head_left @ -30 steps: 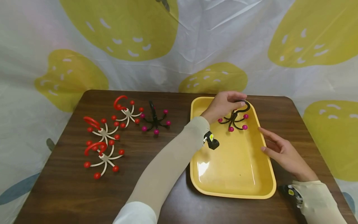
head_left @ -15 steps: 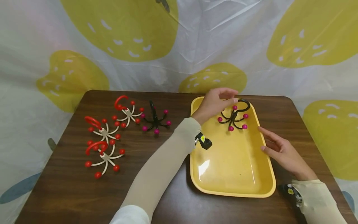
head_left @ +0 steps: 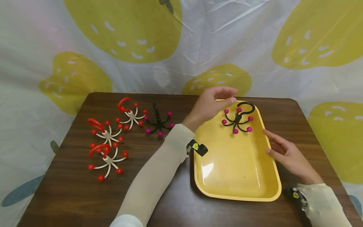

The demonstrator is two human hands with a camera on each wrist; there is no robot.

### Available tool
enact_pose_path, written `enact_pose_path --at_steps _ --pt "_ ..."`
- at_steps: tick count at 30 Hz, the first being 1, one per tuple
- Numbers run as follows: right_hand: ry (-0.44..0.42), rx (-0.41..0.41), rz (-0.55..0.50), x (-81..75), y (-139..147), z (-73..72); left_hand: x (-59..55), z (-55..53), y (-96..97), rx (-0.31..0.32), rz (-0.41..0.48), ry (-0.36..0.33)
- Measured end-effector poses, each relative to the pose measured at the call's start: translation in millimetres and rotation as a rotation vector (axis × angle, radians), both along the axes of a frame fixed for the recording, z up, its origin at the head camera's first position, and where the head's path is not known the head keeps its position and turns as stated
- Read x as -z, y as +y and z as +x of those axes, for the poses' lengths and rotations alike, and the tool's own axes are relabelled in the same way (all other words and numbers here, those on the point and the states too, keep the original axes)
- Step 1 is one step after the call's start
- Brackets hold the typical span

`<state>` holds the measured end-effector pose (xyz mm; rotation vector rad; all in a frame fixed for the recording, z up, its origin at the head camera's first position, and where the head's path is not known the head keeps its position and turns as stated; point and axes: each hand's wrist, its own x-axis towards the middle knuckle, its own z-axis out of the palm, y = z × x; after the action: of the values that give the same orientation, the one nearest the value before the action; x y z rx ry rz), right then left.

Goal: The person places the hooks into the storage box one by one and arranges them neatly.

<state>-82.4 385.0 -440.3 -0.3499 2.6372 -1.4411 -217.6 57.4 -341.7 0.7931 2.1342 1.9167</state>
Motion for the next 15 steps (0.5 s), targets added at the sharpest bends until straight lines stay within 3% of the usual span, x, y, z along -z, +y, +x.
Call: enact_pose_path --at_steps 8,15 --pt "0.022 -0.007 -0.027 1.9 2.0 0.6 -15.1 15.5 -24.8 0.003 0.095 0.068" --pt "0.03 0.0 -0.03 0.1 3.1 1.7 -20.1 25.4 -55.7 -0.016 0.191 0.028"
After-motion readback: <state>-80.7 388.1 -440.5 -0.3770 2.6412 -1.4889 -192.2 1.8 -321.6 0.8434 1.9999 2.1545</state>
